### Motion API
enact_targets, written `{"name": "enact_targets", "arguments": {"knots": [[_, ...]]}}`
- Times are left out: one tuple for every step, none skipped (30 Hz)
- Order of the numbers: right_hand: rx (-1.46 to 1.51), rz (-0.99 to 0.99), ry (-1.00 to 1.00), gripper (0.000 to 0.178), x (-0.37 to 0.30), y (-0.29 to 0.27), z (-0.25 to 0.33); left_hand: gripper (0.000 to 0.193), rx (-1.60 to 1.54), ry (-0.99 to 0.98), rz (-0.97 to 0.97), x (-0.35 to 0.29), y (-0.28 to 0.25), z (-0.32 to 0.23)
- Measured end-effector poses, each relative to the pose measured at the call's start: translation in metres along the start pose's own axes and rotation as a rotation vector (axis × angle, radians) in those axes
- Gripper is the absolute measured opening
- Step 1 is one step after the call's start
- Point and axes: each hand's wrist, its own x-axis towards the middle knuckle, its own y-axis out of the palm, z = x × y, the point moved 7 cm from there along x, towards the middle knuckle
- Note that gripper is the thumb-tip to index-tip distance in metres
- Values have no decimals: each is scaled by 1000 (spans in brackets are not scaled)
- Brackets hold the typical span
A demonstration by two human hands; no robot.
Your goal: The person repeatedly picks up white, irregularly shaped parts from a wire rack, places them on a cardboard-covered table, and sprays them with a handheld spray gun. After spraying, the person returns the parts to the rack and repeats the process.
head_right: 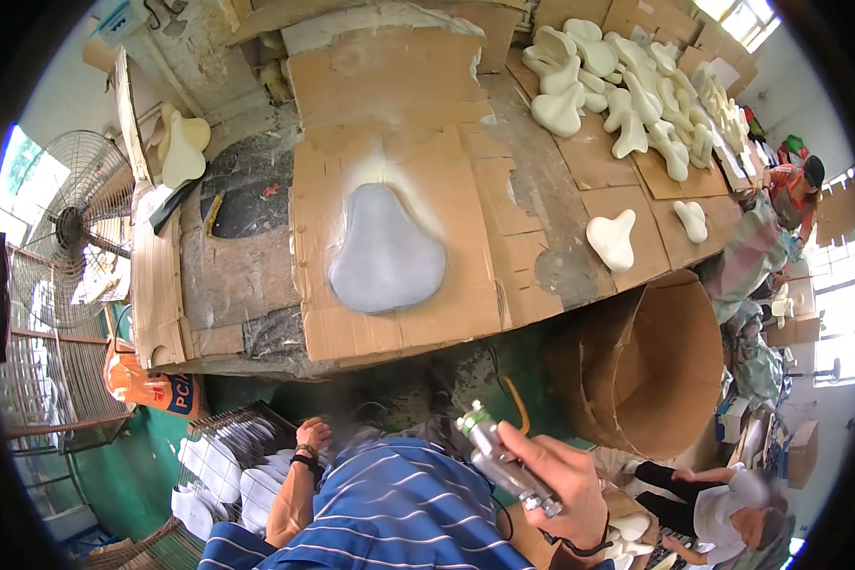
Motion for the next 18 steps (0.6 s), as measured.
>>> {"name": "enact_targets", "arguments": {"knots": [[-9, 67, 0, 68, -2, 4, -2, 44, 13, -2, -3, 0, -1, -1], [-14, -11, 7, 68, -1, 0, -2, 43, 70, 33, 1, 1, 0, -5], [-23, -91, 17, 68, -1, -2, -3, 43, 86, 61, 3, -2, 2, -10], [-33, -165, 23, 68, 0, -5, -3, 42, 94, 88, 2, -7, 5, -17], [-22, -121, 17, 67, -1, -5, -5, 42, 103, 115, 1, -12, 8, -24], [-14, -80, 13, 67, -3, -8, -7, 41, 95, 175, 2, -16, 14, -36], [-5, -42, 11, 67, -6, -9, -9, 40, 90, 238, 5, -20, 21, -49], [-3, -56, 47, 65, -7, -13, -6, 39, 85, 300, 8, -23, 28, -62], [-10, -128, 89, 65, -9, -17, -11, 37, 66, 345, 24, -34, 38, -79], [-17, -201, 140, 64, -14, -20, -19, 36, 53, 386, 43, -47, 51, -103], [-23, -267, 180, 64, -18, -21, -25, 34, 30, 428, 53, -56, 62, -123], [-51, -240, 95, 63, -18, -19, -24, 32, 7, 503, 74, -60, 74, -143], [-43, -112, 101, 64, -17, -14, -21, 30, -17, 577, 94, -62, 84, -160], [5, -25, 109, 65, -18, -9, -23, 28, -41, 651, 115, -64, 96, -178], [53, 59, 119, 66, -20, -3, -24, 27, 64, 749, 58, -62, 108, -199], [66, -82, 61, 69, -19, -4, -22, 26, 171, 845, -1, -59, 120, -218], [42, -208, 101, 69, -14, -8, -17, 24, 284, 935, -57, -57, 133, -235], [52, -186, 127, 68, -15, -7, -22, 25, 311, 965, -108, -54, 147, -250]]}}
